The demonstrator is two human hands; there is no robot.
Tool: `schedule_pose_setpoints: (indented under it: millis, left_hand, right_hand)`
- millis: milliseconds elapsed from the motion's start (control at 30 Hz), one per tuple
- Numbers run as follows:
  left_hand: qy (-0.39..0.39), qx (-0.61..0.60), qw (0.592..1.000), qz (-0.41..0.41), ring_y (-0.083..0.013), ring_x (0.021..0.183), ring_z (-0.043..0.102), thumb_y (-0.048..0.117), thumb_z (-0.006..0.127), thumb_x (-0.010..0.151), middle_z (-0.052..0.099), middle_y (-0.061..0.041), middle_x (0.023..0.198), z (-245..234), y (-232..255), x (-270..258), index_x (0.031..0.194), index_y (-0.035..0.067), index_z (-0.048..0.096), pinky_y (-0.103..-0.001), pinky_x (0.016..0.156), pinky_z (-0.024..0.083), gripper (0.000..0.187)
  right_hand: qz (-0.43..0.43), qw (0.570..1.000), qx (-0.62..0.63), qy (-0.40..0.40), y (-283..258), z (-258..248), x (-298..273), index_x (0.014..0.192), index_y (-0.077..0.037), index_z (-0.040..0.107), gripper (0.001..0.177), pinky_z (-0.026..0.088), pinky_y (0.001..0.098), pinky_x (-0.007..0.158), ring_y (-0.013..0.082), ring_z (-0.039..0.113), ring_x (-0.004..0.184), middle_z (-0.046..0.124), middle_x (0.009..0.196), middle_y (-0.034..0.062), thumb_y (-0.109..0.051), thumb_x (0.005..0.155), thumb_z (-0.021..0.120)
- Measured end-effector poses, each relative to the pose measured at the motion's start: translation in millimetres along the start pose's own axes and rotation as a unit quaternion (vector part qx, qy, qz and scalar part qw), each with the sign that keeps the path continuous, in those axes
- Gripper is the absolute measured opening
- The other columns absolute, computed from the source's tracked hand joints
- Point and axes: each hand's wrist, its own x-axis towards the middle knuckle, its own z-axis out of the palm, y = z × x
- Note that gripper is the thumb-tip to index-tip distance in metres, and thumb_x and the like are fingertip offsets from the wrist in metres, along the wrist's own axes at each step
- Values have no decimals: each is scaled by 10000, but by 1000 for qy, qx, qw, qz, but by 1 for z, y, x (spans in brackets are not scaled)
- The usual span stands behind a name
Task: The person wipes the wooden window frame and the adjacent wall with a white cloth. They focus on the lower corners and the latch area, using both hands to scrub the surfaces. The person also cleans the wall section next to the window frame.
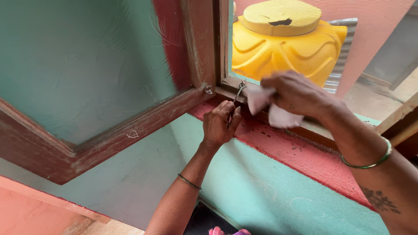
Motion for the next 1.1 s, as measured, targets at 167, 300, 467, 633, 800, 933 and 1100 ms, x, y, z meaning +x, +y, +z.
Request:
schedule_pose_setpoints:
  millis: [167, 300, 467, 633, 800, 933, 1100]
  left_hand:
    - [-19, -22, 999, -31, -296, 613, 629, 166, 624, 979, 615, -99, 763, 1, 0, -1, 810, 56, 575, -405, 564, 495, 208]
    - [-17, -1, 1000, -17, -306, 670, 662, 169, 622, 971, 637, -95, 798, -1, 2, 0, 836, 56, 583, -420, 600, 511, 180]
    - [-21, -12, 1000, -20, -318, 674, 657, 170, 619, 959, 638, -103, 812, -2, 0, -2, 863, 56, 596, -421, 602, 516, 151]
    - [-10, -21, 1000, -16, -330, 677, 646, 171, 632, 958, 630, -104, 796, -1, 0, -1, 843, 63, 588, -427, 599, 506, 164]
    - [-36, -23, 997, -68, -325, 628, 644, 180, 647, 964, 626, -104, 751, 1, -1, -1, 796, 60, 573, -440, 575, 501, 219]
    - [-11, -6, 1000, -6, -360, 719, 659, 158, 638, 960, 641, -125, 835, -2, 0, -2, 878, 45, 591, -450, 625, 521, 148]
    - [14, -31, 998, 49, -360, 758, 681, 147, 615, 911, 663, -158, 941, -5, -1, 3, 1030, 15, 631, -425, 657, 555, 178]
  right_hand:
    - [7, 990, -11, 143, 4, 20, 7, 1145, -91, 670, 196, 562, 390, 707, 251, 625, 811, 618, 993, 107, -114, 951, 653]
    - [-45, 993, -42, 100, 3, 42, 17, 1106, -110, 695, 262, 541, 434, 721, 299, 616, 864, 610, 966, 139, -54, 853, 661]
    - [-50, 998, 7, 38, 12, 36, 15, 1036, -96, 701, 200, 527, 455, 787, 283, 642, 896, 648, 961, 106, -45, 853, 637]
    - [-76, 981, 43, 173, 16, 31, 14, 1120, -82, 686, 261, 547, 410, 814, 277, 648, 937, 667, 1026, 118, -52, 862, 658]
    - [-56, 972, 5, 228, 14, 39, 20, 1232, -41, 635, 394, 550, 407, 840, 329, 611, 1010, 617, 1144, 188, -101, 852, 716]
    - [-103, 984, -33, 143, 11, 56, 22, 1277, -81, 628, 463, 538, 464, 909, 342, 570, 1063, 604, 1171, 155, -60, 819, 692]
    - [-78, 989, 79, 99, 19, 52, 21, 1138, -87, 692, 340, 559, 454, 825, 300, 663, 940, 679, 1032, 131, 41, 844, 580]
